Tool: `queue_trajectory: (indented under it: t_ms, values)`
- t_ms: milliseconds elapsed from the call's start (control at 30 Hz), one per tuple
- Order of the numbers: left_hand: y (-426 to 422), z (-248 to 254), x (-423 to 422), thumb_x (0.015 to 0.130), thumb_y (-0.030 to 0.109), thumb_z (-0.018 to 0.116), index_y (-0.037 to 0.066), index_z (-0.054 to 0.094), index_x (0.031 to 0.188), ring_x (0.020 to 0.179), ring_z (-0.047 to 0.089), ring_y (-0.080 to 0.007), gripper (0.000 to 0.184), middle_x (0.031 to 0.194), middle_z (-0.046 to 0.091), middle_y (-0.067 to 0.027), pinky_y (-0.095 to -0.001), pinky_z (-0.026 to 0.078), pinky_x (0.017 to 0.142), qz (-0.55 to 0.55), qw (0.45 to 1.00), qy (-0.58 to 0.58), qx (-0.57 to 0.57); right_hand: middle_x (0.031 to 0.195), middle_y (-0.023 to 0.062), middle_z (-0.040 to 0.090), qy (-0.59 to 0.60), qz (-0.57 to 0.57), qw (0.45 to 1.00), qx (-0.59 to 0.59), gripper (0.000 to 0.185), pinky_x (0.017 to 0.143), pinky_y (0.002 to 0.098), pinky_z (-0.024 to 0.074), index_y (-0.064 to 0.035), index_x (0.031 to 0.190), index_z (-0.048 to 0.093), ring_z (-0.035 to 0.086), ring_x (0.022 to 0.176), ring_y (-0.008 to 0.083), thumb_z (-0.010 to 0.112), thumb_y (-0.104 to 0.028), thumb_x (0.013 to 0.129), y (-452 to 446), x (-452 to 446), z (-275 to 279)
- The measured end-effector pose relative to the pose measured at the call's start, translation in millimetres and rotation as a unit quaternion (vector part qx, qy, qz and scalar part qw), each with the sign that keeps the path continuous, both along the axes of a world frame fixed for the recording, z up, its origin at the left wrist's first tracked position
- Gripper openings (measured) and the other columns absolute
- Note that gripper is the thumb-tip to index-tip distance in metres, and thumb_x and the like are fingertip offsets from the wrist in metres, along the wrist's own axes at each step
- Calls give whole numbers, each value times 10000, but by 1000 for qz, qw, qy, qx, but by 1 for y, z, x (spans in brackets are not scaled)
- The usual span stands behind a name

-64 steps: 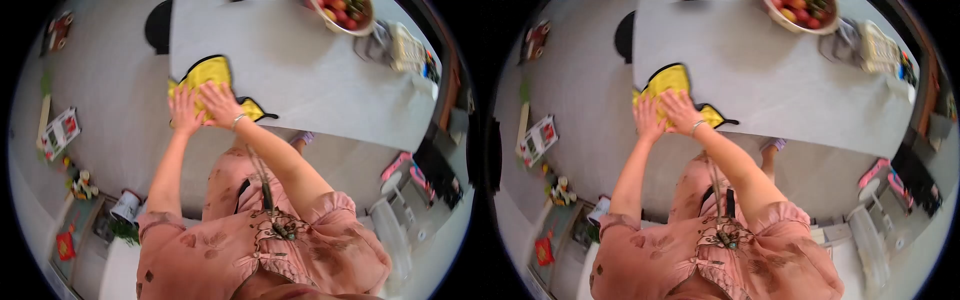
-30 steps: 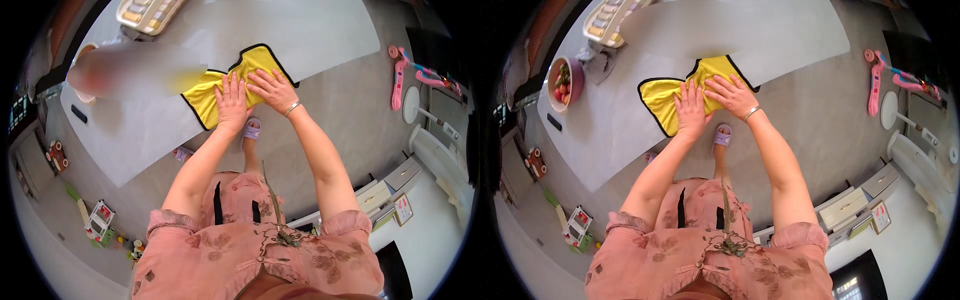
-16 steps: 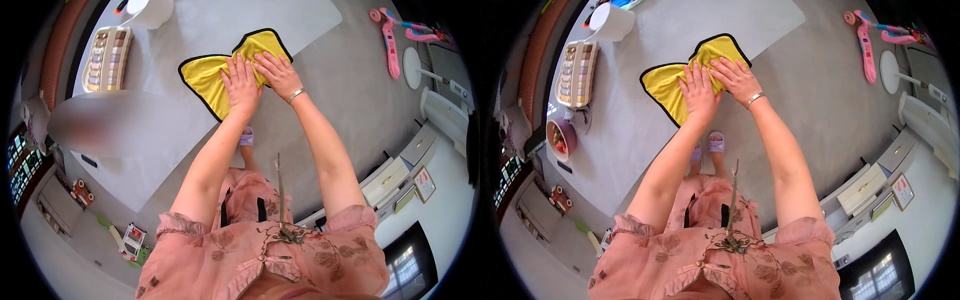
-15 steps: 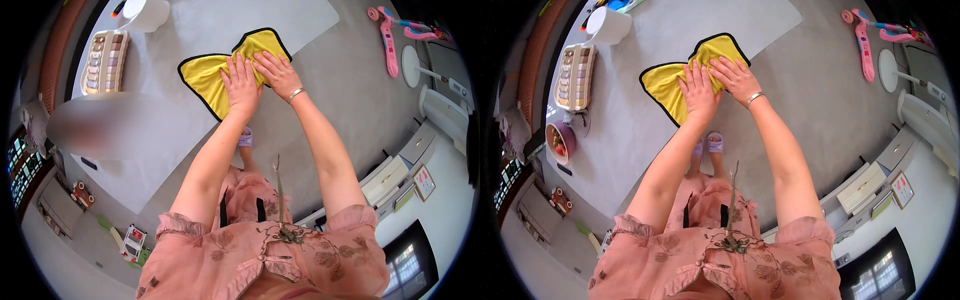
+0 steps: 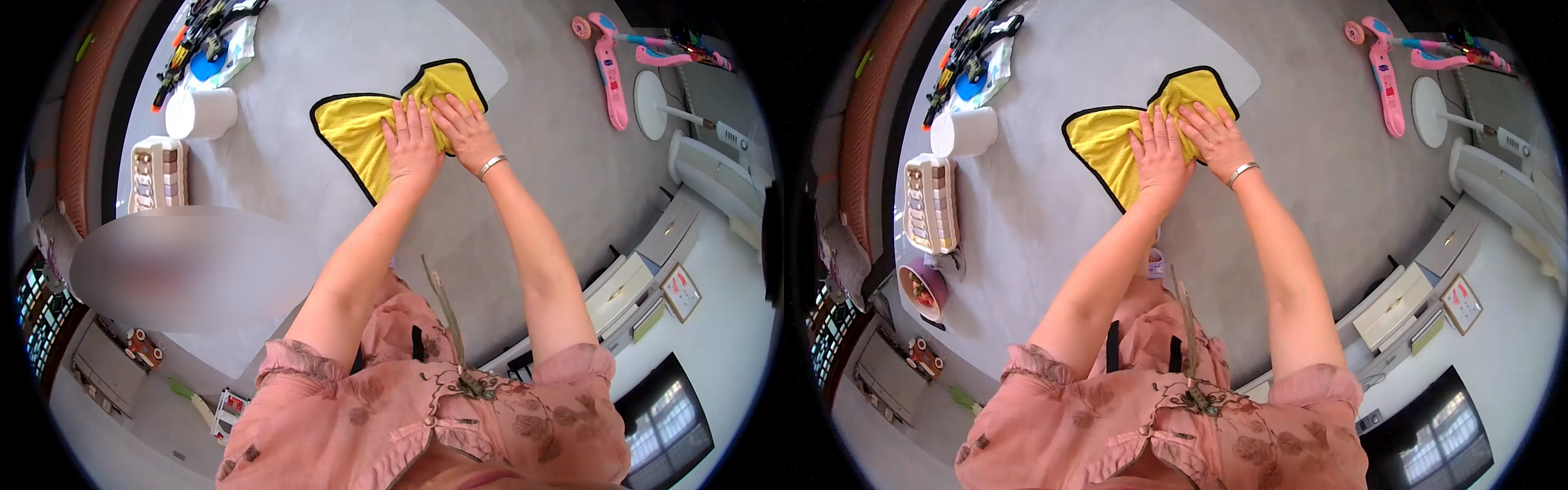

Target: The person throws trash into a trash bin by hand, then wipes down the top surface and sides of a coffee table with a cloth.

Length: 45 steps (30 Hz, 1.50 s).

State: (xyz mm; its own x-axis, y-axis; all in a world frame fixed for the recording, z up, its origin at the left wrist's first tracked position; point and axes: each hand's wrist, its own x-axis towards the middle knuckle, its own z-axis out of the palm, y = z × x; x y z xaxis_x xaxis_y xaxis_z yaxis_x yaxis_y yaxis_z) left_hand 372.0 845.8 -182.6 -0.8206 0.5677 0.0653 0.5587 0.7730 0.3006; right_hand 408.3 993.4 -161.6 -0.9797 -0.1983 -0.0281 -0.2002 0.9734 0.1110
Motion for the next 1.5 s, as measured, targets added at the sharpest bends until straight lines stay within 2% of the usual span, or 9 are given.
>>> queue_trajectory:
  t_ms: [367, 633, 867, 1067, 1133, 1267, 1400, 1433, 1500]
  values:
    - [-37, 79, 0, 691, 453, 732, -33, 289, 1437, 1443, 61, -394, 995, 1549, 139, -193, -594, 116, 1126, -62, 997, -11, 54, 1542, -29, 258, 11, -20, 999, 28, 599, 1171, 438, 178, -170, 1430, 348, 217, 1433, 198, 504, -92, 857, -36, 12, 81]
    - [-54, 119, 3, 703, 416, 695, -35, 303, 1428, 1438, 86, -393, 939, 1543, 150, -203, -585, 117, 1124, -66, 992, 8, 107, 1522, 24, 273, 99, -84, 992, -7, 630, 996, 304, 466, -86, 1415, 367, 233, 1424, 234, 511, 15, 811, -69, 21, 99]
    - [-44, 108, -12, 755, 377, 641, -8, 327, 1426, 1448, 100, -353, 835, 1550, 175, -172, -559, 131, 1135, -52, 993, -39, 95, 1526, 121, 240, 40, -87, 995, -30, 604, 1072, 366, 396, -20, 1405, 361, 288, 1376, 340, 514, 15, 822, -58, 0, 81]
    - [-44, 117, -13, 728, 410, 665, -4, 334, 1424, 1447, 126, -345, 874, 1544, 203, -170, -546, 139, 1140, -48, 991, -31, 124, 1549, 154, 172, 23, -51, 998, 10, 669, 985, 402, 446, -47, 1446, 314, 420, 1218, 367, 553, -15, 823, -49, -3, 89]
    - [-50, 118, -12, 727, 408, 679, -4, 327, 1426, 1451, 118, -338, 885, 1547, 196, -169, -532, 130, 1151, -68, 988, -57, 123, 1554, 171, 153, -46, -144, 988, -1, 729, 958, 402, 459, -58, 1451, 310, 480, 1149, 367, 619, -38, 791, -57, -3, 98]
    - [-47, 110, -1, 744, 439, 696, 44, 325, 1442, 1456, 126, -292, 883, 1554, 209, -121, -508, 121, 1163, -26, 985, -43, 168, 1549, 187, 165, -88, -141, 984, 66, 873, 925, 410, 474, -105, 1452, 331, 526, 1100, 361, 768, -150, 698, -38, -8, 123]
    - [-82, 90, 43, 795, 504, 645, 162, 338, 1457, 1451, 163, -242, 806, 1552, 239, -47, -471, 142, 1166, -22, 964, -23, 264, 1548, 174, 185, -112, -70, 982, 135, 875, 992, 442, 425, -122, 1448, 345, 454, 1234, 360, 780, -268, 703, -57, 12, 154]
    - [-50, 69, 41, 812, 513, 623, 199, 341, 1460, 1448, 174, -233, 773, 1551, 245, -27, -458, 148, 1168, 0, 964, -25, 266, 1547, 167, 194, -111, 16, 983, 149, 871, 1034, 461, 377, -123, 1440, 357, 380, 1305, 349, 775, -325, 704, -18, 5, 129]
    - [-124, 39, 83, 848, 494, 587, 223, 341, 1460, 1447, 178, -230, 713, 1551, 245, -15, -438, 154, 1170, 40, 967, -39, 248, 1546, 160, 203, -93, 117, 973, 175, 870, 1076, 480, 329, -124, 1433, 369, 307, 1375, 339, 769, -381, 705, -91, 34, 96]
